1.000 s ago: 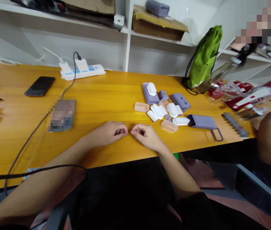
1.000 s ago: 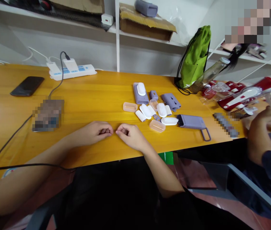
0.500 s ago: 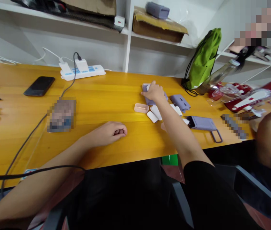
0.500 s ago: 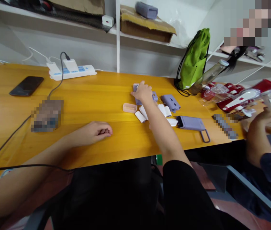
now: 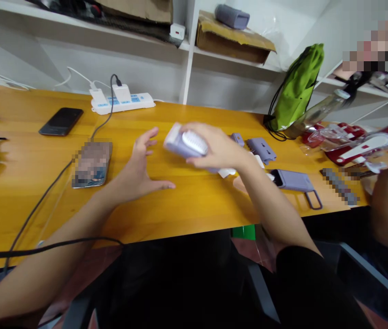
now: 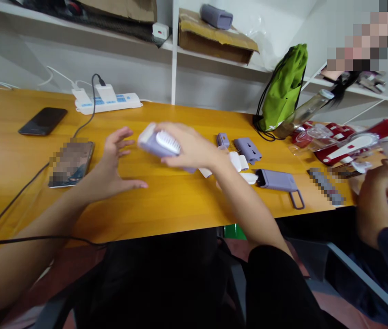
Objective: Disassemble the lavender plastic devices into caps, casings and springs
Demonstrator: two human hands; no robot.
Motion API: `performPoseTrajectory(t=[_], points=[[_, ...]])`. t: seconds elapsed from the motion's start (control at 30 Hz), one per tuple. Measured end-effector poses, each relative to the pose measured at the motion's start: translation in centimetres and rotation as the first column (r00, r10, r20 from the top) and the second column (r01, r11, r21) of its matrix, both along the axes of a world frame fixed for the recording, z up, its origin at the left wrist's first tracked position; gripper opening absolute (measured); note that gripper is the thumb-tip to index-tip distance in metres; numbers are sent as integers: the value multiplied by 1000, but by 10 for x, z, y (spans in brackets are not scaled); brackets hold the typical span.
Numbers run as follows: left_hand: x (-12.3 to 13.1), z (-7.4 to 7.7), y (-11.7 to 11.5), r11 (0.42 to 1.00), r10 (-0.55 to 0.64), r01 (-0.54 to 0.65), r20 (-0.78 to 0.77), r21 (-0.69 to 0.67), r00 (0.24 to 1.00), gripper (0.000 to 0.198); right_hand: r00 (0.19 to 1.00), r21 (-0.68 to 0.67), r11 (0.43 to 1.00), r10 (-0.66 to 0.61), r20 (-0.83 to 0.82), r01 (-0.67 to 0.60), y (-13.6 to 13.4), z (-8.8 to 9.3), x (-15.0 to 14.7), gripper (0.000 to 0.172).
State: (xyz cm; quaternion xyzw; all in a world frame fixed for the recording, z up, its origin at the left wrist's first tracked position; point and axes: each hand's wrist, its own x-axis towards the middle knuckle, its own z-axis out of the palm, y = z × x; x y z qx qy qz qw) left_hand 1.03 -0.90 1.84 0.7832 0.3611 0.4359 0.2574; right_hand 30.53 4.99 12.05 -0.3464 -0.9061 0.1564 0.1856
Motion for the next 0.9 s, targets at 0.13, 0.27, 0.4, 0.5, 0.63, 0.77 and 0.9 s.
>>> performPoseTrajectory(t=[0.13, 0.27, 0.4, 0.5, 0.63, 0.77, 0.9], points=[[-8, -8, -7, 967, -189, 182, -24, -177, 982, 142, 980, -67, 980, 193, 53, -189, -55, -35, -22, 70], [-3, -19, -13, 928, -261, 235, -54, -290, 964, 119, 962, -63, 967, 252, 107, -246, -63, -67, -31, 67], [-2, -25, -14, 915, -268, 221, -98, -339, 959, 113, 942, -2, 951, 306, 135, -309, -59, -76, -33, 60], [-1, -30, -13, 919, -269, 226, -94, -325, 959, 117, 942, 54, 944, 319, 108, -326, -60, -80, -36, 47], [1, -32, -13, 936, -260, 217, -128, -278, 957, 109, 947, 102, 942, 316, 65, -321, -60, -86, -40, 36], [3, -25, -15, 939, -248, 190, -184, -285, 951, 94, 948, 117, 941, 315, 52, -319, -61, -88, -43, 33], [5, -20, -19, 946, -229, 169, -201, -278, 952, 86, 948, 127, 940, 306, 89, -315, -63, -87, -47, 30]])
